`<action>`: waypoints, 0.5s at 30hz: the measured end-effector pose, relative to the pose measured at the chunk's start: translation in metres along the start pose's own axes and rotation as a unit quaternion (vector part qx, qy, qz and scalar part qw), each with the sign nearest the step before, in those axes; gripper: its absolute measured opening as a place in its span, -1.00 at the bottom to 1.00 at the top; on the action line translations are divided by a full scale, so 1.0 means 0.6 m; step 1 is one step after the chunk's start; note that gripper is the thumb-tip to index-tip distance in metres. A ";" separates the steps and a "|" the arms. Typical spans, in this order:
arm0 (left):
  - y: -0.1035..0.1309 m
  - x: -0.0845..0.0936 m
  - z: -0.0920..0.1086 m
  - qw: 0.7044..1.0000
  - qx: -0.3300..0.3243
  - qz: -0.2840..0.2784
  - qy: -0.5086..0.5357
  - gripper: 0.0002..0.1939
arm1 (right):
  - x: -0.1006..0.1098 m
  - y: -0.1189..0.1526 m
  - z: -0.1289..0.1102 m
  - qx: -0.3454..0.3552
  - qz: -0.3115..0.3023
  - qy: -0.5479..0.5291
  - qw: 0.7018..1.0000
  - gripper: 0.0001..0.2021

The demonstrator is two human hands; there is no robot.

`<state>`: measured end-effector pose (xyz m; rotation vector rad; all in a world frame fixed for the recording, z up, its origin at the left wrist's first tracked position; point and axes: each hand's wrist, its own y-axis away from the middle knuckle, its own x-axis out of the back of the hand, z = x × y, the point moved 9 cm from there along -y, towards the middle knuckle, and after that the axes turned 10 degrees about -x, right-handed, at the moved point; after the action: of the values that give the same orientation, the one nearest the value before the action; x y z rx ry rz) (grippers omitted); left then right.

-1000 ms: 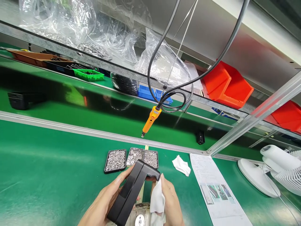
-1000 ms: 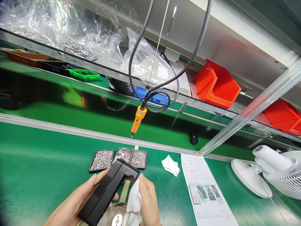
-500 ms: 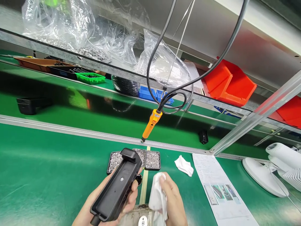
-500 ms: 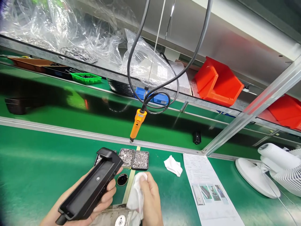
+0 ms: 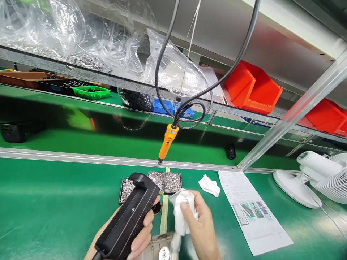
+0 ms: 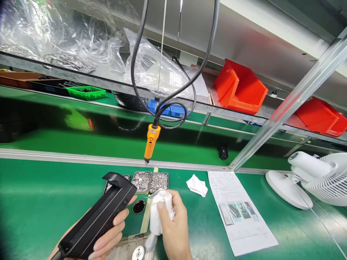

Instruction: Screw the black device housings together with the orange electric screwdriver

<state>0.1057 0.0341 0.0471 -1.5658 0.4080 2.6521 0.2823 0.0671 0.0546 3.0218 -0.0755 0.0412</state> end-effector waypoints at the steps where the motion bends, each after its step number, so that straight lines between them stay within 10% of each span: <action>1: -0.002 0.003 0.000 1.000 -0.001 0.002 -0.001 -0.54 | 0.018 0.001 -0.009 0.018 0.031 0.032 0.999 -0.60; 6: -0.005 0.018 0.007 1.000 -0.010 0.029 0.005 -0.49 | 0.098 0.011 -0.059 0.125 0.141 0.179 0.966 -0.68; 15: -0.001 0.008 0.021 0.998 -0.018 0.062 -0.010 -0.49 | 0.163 -0.010 -0.008 0.049 0.166 0.214 0.961 -0.46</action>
<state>0.0925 0.0370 0.0486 -1.5721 0.4734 2.7805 0.3802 0.0686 0.0614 2.9798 -0.5504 0.7402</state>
